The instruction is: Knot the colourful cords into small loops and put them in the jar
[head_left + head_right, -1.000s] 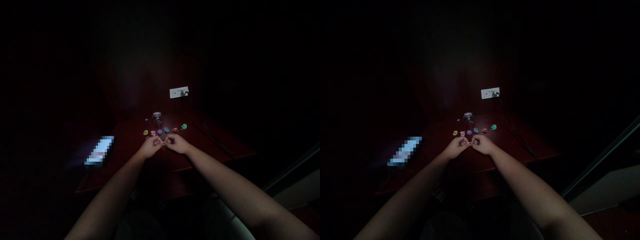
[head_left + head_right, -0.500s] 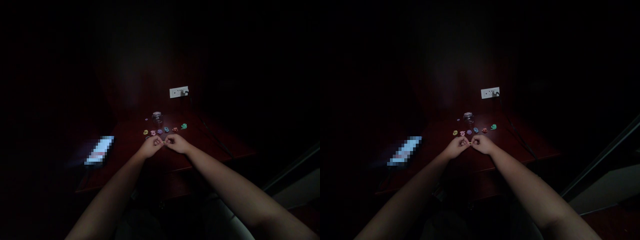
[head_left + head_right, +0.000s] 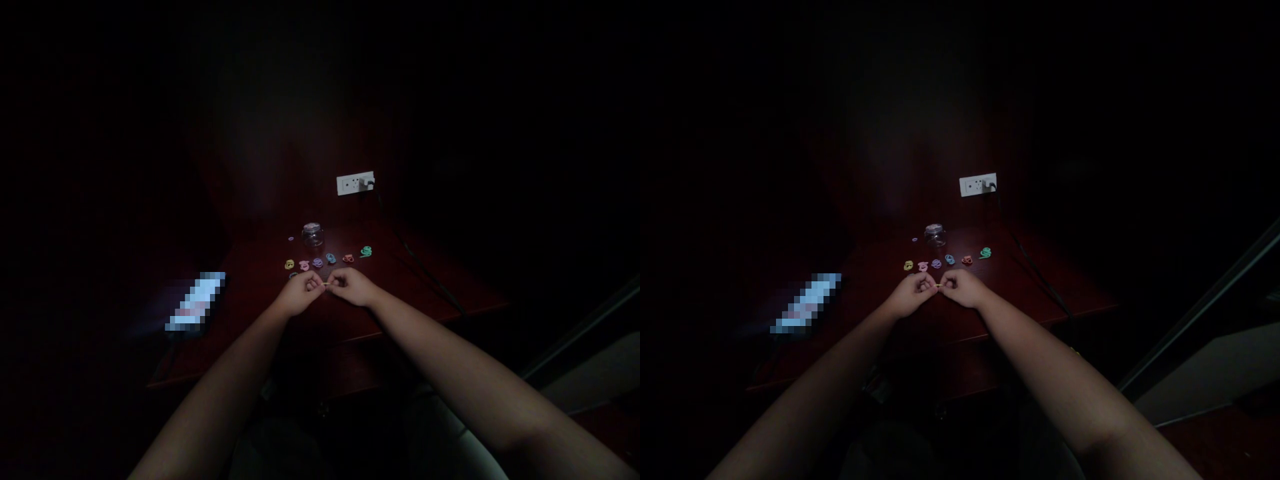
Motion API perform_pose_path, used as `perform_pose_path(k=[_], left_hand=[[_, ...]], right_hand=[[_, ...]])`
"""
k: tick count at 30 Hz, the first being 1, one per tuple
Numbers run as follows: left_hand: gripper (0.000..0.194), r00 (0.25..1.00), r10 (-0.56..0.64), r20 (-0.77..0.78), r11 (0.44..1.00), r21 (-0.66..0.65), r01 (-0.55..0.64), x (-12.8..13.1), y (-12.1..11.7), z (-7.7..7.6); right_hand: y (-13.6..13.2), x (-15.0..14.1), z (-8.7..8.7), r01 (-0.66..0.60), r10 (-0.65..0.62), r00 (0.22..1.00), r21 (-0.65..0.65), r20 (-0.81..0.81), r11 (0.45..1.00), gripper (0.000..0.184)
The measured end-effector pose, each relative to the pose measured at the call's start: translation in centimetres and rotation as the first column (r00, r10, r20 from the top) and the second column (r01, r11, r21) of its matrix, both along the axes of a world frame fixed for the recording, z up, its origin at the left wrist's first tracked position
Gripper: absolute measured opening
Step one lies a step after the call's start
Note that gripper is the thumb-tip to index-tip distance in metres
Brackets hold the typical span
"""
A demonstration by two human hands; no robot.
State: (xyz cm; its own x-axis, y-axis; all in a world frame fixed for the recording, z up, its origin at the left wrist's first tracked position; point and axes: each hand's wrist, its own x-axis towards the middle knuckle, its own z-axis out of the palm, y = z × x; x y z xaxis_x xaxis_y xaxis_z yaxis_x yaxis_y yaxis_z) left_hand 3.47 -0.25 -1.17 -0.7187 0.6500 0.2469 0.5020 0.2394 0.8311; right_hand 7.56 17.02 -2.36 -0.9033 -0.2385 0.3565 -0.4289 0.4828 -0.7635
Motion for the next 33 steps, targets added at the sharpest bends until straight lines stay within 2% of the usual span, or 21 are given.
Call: perform_pose_path(k=[6,10,15,21,26,33], left_hand=[[0.018,1.000,0.004,-0.005,1.000,-0.016,-0.004,-0.03,0.07,-0.07],[0.017,1.000,0.003,-0.017,1.000,-0.011,-0.004,0.04,0.05,0.00],[0.017,1.000,0.002,-0.025,1.000,-0.012,-0.003,0.15,0.04,0.14],[0.017,1.000,0.004,-0.001,1.000,-0.015,-0.004,0.14,0.09,0.10],[0.017,1.000,0.003,0.001,1.000,0.002,-0.003,0.24,0.07,0.16],[0.017,1.000,0.001,-0.011,1.000,-0.019,-0.001,0.07,-0.05,-0.06]], right_hand=[[0.11,-0.18,-0.26,0.042,-0.042,0.999,0.001,-0.021,0.999,0.005],[0.08,-0.05,-0.12,0.036,-0.036,0.999,0.002,-0.023,0.999,0.004],[0.06,-0.11,-0.19,0.007,-0.007,1.000,0.008,-0.007,1.000,0.012],[0.15,-0.17,-0.29,0.022,-0.022,1.000,-0.010,-0.003,1.000,0.004],[-0.03,0.06,0.03,0.012,-0.012,1.000,-0.020,0.006,1.000,0.009],[-0.06,-0.04,-0.05,0.026,-0.026,1.000,-0.047,0.005,0.999,0.002]])
